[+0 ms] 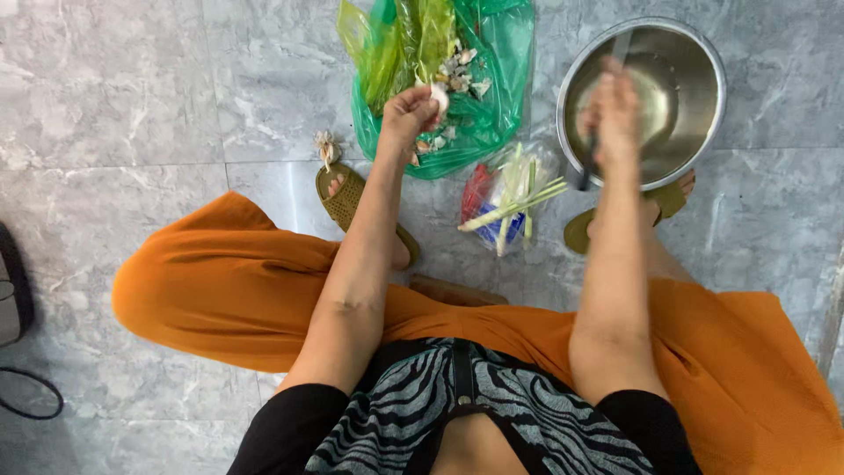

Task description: The person sits on the floor and uses a knife to peel garlic cloves. They separate the cloves from the bulb, remove the skins, and place the peeled cloves into a metal bowl.

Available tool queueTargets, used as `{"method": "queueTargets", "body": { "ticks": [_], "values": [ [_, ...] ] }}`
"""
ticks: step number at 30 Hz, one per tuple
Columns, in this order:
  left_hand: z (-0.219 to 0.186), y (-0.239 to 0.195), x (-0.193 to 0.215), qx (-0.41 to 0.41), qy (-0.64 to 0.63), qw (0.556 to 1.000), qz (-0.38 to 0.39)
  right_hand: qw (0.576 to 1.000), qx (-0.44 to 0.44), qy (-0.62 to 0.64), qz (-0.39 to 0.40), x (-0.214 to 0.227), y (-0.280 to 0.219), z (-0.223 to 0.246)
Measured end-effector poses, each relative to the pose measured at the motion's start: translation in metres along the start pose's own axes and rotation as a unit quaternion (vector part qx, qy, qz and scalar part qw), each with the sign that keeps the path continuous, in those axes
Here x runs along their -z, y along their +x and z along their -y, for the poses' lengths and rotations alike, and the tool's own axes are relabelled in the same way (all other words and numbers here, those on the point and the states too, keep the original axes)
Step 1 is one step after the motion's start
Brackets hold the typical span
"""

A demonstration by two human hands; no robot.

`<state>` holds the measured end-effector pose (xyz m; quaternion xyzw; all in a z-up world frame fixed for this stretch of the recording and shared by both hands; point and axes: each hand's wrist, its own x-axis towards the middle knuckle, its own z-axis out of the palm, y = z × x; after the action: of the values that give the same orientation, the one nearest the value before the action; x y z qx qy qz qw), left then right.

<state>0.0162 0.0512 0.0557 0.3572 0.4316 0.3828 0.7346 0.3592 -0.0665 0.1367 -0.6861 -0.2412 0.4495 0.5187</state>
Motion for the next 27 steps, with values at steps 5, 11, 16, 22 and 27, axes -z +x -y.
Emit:
{"method": "queueTargets", "body": {
  "ticks": [5,11,16,22,27],
  "values": [
    [-0.023,-0.002,-0.016,0.026,-0.153,0.988,-0.012,0.967,0.106,0.052,0.228,-0.122,-0.067,0.039],
    [-0.030,0.003,-0.007,0.031,-0.260,0.965,0.005,0.944,0.222,-0.054,0.236,-0.187,-0.108,0.053],
    [-0.033,0.001,-0.008,0.056,-0.315,0.947,-0.007,0.902,0.349,-0.159,0.199,-0.195,-0.109,0.059],
    [-0.047,-0.004,-0.007,0.065,-0.305,0.950,0.012,0.905,0.333,-0.203,0.168,-0.207,-0.105,0.063],
    [-0.037,-0.003,-0.008,0.048,-0.297,0.953,0.038,0.916,0.334,-0.124,0.183,-0.208,-0.095,0.047]
  ]
}}
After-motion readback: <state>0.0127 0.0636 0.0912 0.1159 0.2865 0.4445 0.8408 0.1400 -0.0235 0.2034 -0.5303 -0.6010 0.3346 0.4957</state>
